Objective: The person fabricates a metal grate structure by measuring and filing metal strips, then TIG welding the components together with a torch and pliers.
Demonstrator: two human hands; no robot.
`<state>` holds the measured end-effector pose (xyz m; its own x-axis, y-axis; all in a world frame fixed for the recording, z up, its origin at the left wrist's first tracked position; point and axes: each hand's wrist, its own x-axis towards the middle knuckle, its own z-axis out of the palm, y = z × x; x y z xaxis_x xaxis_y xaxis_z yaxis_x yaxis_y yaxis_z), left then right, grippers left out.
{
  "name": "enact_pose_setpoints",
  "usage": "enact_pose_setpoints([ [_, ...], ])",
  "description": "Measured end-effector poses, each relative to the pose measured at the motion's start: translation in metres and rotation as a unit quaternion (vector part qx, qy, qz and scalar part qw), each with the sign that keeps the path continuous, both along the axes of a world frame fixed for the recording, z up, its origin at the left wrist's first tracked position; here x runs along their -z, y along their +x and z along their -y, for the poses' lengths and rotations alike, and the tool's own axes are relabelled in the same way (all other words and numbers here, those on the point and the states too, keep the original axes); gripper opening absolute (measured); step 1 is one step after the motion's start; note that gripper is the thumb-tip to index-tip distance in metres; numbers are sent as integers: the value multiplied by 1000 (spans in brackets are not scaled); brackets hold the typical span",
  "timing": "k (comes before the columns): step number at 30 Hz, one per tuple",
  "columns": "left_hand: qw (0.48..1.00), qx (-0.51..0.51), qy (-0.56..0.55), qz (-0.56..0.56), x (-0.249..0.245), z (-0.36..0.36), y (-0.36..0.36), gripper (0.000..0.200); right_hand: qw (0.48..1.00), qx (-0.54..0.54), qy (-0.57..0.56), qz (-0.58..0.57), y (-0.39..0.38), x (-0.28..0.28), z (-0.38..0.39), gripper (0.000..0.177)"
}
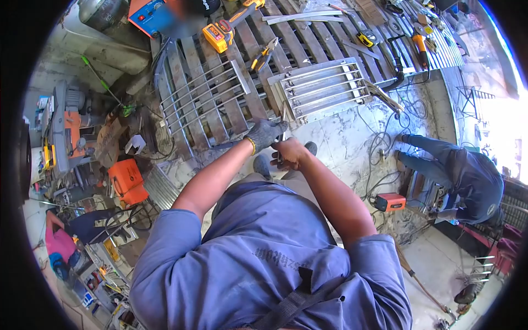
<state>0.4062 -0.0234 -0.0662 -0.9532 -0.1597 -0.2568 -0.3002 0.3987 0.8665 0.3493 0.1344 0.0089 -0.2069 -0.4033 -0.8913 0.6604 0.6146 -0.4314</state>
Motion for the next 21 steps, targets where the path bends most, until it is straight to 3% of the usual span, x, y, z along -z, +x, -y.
enact_pose_setpoints([
  [4,998,-5,-44,35,-12,-1,-4,66,994,-74,21,-83,0,-4,9,17],
  [6,995,-28,-53,79,-13,-2,-8,65,995,-9,54,-80,6,-6,13,21],
  [9,994,-19,-83,71,-5,-5,-11,65,991,-31,62,-113,8,-8,12,23],
  [11,993,8,-118,26,11,-4,-13,66,972,-126,19,-199,4,77,-8,25],
  [15,987,6,-160,12,25,-7,-14,69,895,-340,20,-289,2,52,-3,29],
  [17,992,-20,-122,36,21,-7,-15,66,925,-266,16,-270,4,69,-6,30],
  [19,993,-44,-84,70,5,-6,-15,66,981,-58,57,-178,12,31,3,32],
  [21,991,-50,-85,91,-9,-9,-13,66,944,-117,22,-309,17,92,-12,33],
])
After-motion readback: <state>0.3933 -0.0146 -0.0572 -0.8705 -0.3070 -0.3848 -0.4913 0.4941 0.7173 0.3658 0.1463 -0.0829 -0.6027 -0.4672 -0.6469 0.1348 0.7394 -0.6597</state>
